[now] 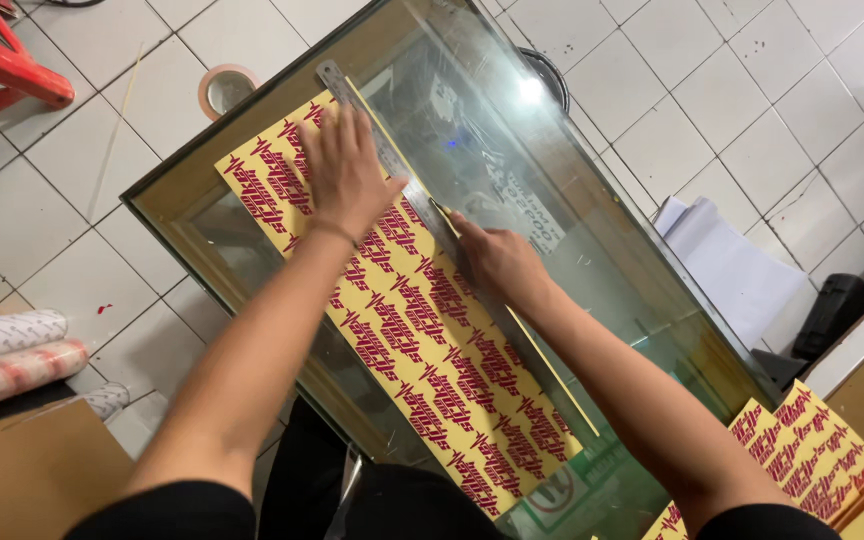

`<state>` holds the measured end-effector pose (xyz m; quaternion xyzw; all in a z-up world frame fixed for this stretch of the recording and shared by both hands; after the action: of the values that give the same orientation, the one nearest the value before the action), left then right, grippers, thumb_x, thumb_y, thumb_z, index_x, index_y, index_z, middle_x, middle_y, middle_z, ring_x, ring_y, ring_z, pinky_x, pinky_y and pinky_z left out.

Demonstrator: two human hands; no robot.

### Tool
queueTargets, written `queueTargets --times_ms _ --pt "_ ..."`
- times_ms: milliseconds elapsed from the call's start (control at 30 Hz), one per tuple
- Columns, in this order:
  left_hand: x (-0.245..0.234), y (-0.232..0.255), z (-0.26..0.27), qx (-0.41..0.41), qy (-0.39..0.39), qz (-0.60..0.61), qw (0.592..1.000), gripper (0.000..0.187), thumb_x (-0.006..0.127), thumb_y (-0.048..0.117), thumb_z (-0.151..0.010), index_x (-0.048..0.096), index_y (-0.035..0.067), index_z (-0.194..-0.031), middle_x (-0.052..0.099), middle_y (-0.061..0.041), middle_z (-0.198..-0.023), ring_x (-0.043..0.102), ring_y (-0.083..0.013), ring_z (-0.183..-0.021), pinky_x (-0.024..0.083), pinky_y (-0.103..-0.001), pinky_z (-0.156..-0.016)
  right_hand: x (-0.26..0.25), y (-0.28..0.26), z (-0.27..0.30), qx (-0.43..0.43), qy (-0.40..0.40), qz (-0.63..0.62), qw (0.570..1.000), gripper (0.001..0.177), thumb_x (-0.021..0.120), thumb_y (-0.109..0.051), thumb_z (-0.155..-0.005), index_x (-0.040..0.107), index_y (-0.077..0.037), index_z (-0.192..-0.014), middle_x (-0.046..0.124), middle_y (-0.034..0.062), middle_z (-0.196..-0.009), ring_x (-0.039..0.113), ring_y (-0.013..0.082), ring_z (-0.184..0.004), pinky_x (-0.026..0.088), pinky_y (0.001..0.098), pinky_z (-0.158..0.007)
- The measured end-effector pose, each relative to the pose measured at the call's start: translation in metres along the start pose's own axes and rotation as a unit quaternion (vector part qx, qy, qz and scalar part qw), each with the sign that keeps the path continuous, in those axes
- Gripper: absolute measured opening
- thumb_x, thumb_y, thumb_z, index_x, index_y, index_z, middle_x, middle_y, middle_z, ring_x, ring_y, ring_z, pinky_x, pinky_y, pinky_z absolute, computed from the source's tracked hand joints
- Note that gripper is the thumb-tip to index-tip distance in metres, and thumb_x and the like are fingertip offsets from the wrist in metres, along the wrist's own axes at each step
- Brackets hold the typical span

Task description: The person uses a metal ruler and a utility knife to cut a large sheet of yellow stickers with red text into smaller rectangular pieces on a glass table. They repeatedly align the ruler, cut along the edge, and separate the cut sections.

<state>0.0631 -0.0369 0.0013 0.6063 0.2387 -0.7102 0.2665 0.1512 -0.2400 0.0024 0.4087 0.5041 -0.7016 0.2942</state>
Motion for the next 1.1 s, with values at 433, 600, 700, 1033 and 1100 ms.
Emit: queueTargets --times_ms 433,600,700,1033,1100 --pt "0.017 0.086 0.113 0.058 -0.068 0.181 0.979 0.132 0.032 0.099 -0.076 0.019 0.001 -0.163 0.010 -0.021 -0.172 0.004 -0.0412 -0.159 0.002 -0.068 -0.123 -0.032 -0.006 -0.024 0.056 -0.042 0.007 0.998 0.032 0.055 -0.022 -0.098 0.073 -0.025 -0.125 0.072 0.0250 -0.081 0.073 0.0496 -0.073 0.059 0.0544 -0.057" --pt "0.019 0.087 0.114 0.043 -0.076 0.142 0.986 0.135 0.037 0.101 -0.074 0.019 0.002 -0.164 0.009 -0.020 -0.173 0.001 -0.0403 -0.159 -0.004 -0.072 -0.118 -0.028 -0.006 -0.012 0.062 -0.045 -0.045 0.996 0.031 0.051 -0.023 -0.101 0.070 -0.021 -0.125 0.070 0.0292 -0.084 0.072 0.0530 -0.077 0.059 0.0574 -0.061" --pt "0.022 0.088 0.110 0.038 -0.077 0.115 0.990 0.134 0.041 0.100 -0.074 0.021 0.002 -0.163 0.010 -0.021 -0.173 0.003 -0.0414 -0.159 -0.004 -0.075 -0.116 -0.007 0.004 -0.004 0.030 -0.029 -0.059 0.997 0.043 0.051 -0.019 -0.100 0.060 -0.019 -0.141 0.069 0.0328 -0.085 0.069 0.0563 -0.077 0.057 0.0656 -0.065" --pt "0.018 0.088 0.111 0.033 -0.097 0.118 0.988 0.133 0.049 0.097 -0.075 0.017 0.005 -0.165 0.005 -0.017 -0.174 0.000 -0.0410 -0.159 -0.006 -0.081 -0.112 -0.002 0.009 0.091 0.041 0.007 -0.126 0.991 0.041 0.059 -0.026 -0.103 0.060 -0.013 -0.142 0.072 0.0235 -0.082 0.073 0.0403 -0.062 0.062 0.0540 -0.058" --pt "0.016 0.088 0.113 0.040 -0.085 0.122 0.988 0.133 0.048 0.098 -0.074 0.020 0.004 -0.165 0.007 -0.017 -0.173 0.002 -0.0418 -0.159 -0.006 -0.082 -0.111 -0.012 0.003 0.121 0.053 0.015 -0.123 0.991 0.037 0.052 -0.023 -0.106 0.062 -0.012 -0.139 0.073 0.0246 -0.083 0.073 0.0401 -0.061 0.062 0.0562 -0.062"
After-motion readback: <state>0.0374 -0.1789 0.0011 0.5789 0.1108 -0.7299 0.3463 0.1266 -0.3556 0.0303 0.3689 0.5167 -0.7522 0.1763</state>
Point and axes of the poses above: each hand's wrist, its own z-axis away from the middle knuckle, its own x-axis out of the palm, y = z × x, the point moved 6 cm from there along -z, towards the middle knuckle
